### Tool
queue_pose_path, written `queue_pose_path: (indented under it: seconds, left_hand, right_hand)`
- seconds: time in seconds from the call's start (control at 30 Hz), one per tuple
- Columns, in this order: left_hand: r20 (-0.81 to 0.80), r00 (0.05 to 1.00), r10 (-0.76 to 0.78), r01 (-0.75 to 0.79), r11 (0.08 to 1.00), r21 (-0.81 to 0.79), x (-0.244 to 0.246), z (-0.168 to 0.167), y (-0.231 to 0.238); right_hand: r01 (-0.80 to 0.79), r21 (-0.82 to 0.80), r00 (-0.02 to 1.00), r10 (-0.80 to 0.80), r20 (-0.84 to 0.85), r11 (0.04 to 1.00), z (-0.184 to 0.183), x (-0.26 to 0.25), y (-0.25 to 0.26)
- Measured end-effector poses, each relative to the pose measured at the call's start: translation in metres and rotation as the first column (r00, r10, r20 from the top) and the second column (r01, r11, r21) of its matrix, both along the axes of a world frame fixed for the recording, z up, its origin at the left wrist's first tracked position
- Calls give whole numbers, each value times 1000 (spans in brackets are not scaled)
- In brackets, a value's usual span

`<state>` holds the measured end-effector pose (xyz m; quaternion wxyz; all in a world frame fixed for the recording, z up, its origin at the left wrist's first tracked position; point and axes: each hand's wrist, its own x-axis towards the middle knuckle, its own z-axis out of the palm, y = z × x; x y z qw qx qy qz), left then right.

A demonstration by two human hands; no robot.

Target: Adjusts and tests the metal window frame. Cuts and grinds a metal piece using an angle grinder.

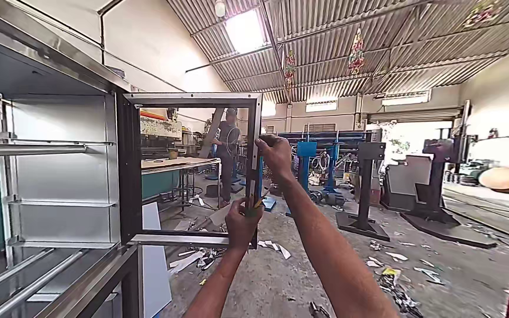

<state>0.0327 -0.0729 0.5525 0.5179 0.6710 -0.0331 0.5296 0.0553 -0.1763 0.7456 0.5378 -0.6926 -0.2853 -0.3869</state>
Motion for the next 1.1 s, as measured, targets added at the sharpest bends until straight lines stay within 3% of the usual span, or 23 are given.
queue_pose_path:
  seconds: [0.1,0.2,0.33,0.4,0.47,0.57,0.67,0.77,0.83,0.9,1.0,1.1]
  left_hand:
    - [-60,997,-48,49,999,8,4,-7,7]
    - [-80,996,40,-35,997,62,6,-13,15]
    - [-168,964,206,-161,955,248,-3,-9,34]
    - [-218,956,198,-137,953,269,-10,-8,44]
    - [-245,954,174,-105,957,269,-20,-14,51]
    - [-245,969,31,22,977,210,-46,-30,50]
    - [-279,943,-184,239,954,179,-76,-65,45]
    - [-344,857,-384,452,881,142,-105,-107,46]
    - [-436,766,-473,551,832,66,-117,-128,55]
    - [-538,702,-467,577,816,45,-115,-147,72]
    - [-739,608,-289,576,801,161,-101,-169,95]
    - [-885,457,-88,693,659,292,-83,-188,96]
  right_hand:
    - [133,-79,991,-131,33,988,6,-9,4]
    - [185,-92,983,-185,1,978,29,1,18]
    - [-23,-6,1000,23,0,1000,27,11,19]
    - [-229,20,973,229,-15,973,23,11,23]
    - [-328,30,944,329,-22,944,13,2,24]
    - [-447,33,891,449,-63,894,-15,-19,10]
    - [-661,206,717,688,-110,722,-59,-31,-6]
    - [-796,295,526,845,-93,528,-109,-51,-24]
    - [-826,323,462,883,-81,462,-141,-57,-35]
    - [-842,350,400,910,-106,410,-168,-60,-45]
    - [-838,417,322,936,-140,351,-199,-59,-53]
    - [-816,462,308,938,-159,346,-223,-54,-62]
